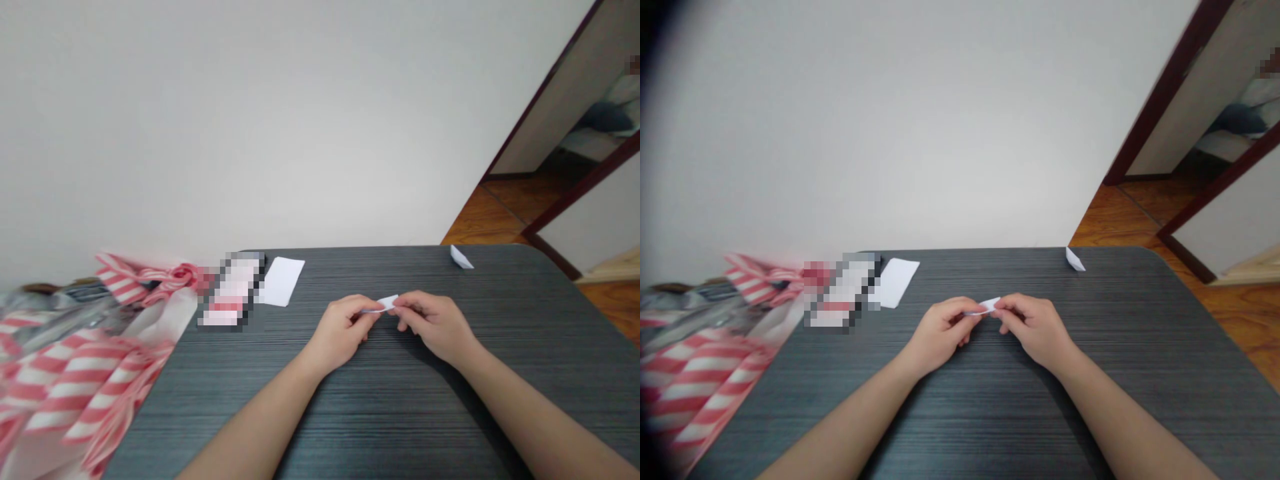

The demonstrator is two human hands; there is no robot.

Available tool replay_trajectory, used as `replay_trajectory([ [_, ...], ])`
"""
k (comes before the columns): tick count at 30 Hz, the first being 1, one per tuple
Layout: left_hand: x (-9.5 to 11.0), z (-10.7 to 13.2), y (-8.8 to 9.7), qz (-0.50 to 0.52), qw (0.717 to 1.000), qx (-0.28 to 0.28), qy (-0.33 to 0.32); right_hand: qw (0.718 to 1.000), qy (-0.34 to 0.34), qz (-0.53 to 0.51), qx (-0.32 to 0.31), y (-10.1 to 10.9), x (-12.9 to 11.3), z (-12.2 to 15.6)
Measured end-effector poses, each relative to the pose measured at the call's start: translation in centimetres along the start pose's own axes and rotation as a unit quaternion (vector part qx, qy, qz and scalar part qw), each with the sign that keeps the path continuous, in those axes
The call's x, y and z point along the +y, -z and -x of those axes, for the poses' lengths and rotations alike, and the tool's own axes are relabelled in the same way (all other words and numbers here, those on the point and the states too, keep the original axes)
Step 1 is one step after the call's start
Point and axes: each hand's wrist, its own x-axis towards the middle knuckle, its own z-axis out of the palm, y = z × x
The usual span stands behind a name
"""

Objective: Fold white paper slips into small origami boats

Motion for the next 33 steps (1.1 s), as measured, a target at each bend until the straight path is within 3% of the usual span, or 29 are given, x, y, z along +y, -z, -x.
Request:
replay_trajectory([
  [8, -0.03, 0.12, -0.02, -0.005, 1.0, -0.012, -0.005, 0.998, 0.04, 0.048, 0.005, 0.39, -0.94, -0.27],
  [17, 0.3, -0.02, 0.11, -0.022, 1.0, -0.008, -0.004, 0.998, 0.034, 0.047, -0.017, 0.2, -0.75, -0.34],
  [25, 0.76, 0.1, 0.11, -0.031, 0.999, -0.016, -0.009, 0.996, 0.068, 0.047, -0.021, 0.36, -0.99, -0.34],
  [33, 0.44, 0.03, 0.24, -0.037, 0.999, -0.006, 0.0, 0.999, 0.021, 0.03, -0.018, 0.1, -0.67, -0.26],
])
